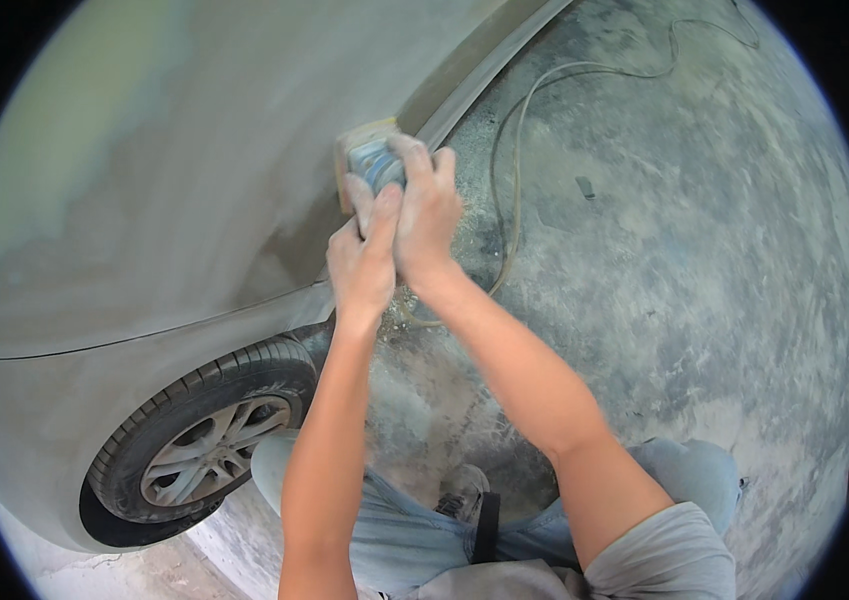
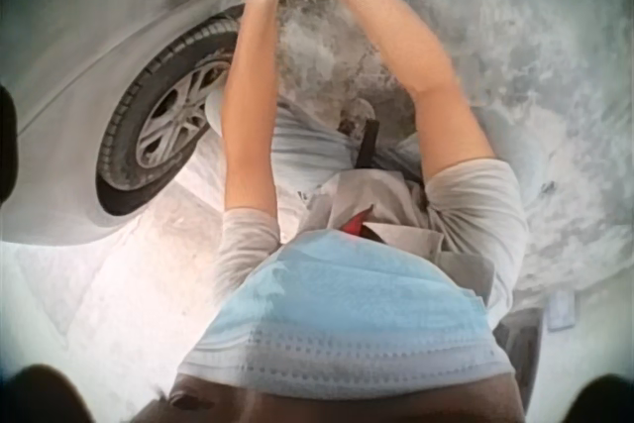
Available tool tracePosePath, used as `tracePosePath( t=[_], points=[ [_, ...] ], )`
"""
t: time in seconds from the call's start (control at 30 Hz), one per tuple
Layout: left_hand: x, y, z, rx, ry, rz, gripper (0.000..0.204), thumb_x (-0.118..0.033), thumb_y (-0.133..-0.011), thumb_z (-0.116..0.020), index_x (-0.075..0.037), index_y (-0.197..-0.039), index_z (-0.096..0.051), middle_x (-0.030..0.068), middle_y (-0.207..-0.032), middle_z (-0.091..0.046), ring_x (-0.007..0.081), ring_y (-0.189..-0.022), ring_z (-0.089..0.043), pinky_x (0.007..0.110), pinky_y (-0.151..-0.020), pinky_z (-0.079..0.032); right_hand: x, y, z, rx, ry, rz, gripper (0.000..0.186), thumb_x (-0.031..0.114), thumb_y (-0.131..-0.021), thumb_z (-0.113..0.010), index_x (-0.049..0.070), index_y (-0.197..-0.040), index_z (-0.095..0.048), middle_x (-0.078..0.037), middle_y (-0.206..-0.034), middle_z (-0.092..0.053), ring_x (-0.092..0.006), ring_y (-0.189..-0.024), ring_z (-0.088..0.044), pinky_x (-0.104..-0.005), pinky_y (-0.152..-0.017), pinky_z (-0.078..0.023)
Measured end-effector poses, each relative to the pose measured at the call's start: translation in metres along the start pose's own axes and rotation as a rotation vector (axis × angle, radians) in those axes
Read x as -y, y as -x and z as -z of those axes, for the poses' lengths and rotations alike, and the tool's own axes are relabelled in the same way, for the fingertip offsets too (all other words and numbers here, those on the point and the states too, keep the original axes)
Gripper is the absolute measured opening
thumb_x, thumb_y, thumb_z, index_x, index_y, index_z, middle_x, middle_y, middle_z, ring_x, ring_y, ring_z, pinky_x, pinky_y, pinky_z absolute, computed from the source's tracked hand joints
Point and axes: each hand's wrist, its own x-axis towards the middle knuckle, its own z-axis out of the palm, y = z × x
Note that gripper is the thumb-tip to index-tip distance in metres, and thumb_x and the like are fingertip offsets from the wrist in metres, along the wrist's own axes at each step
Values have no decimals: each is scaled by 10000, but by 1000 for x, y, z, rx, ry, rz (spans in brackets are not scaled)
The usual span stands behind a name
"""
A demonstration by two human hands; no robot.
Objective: The person uses a handheld electric sander to smooth the surface of a car door. They move the sander across the door panel, around the handle, and along the edges, occasionally touching the surface with their left hand.
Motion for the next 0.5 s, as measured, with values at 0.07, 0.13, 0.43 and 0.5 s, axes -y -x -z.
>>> tracePosePath(
  t=[0.07, 0.13, 0.43, 0.5],
  points=[
    [13, 13, 13, -18, 33, 9, 821, -660, -1008, -686, 142, -1175, -753, 256, -1035, -790, 258, -1042, -727, 403, -950, -539, 1, 21, -6, 26, -22, 13, 569, 344, -869, -848, 96, -1352, -674, -199, -1113, -595, -432, -915, -679, -507, -763, -559],
    [25, 25, 27, -32, 51, 24, 784, -625, -1021, -696, 140, -1189, -746, 236, -1044, -786, 240, -1021, -705, 403, -945, -538, 1, 44, -11, 38, -58, 53, 528, 332, -923, -773, 104, -1384, -654, -215, -1108, -549, -461, -828, -688, -530, -693, -555],
    [65, 92, 83, -188, 79, 72, 614, -477, -1104, -635, 114, -1242, -729, 145, -1146, -770, 188, -1070, -676, 369, -948, -532, 32, 128, -26, 158, -209, 61, 523, 318, -932, -758, 118, -1408, -682, -190, -1039, -530, -408, -787, -648, -472, -644, -549],
    [60, 89, 81, -156, 18, 27, 630, -490, -1101, -633, 124, -1205, -733, 162, -1083, -778, 188, -1035, -682, 376, -928, -539, 34, 122, -23, 155, -221, 25, 501, 329, -951, -733, 111, -1400, -683, -191, -1069, -549, -408, -825, -660, -475, -679, -559]
  ],
)
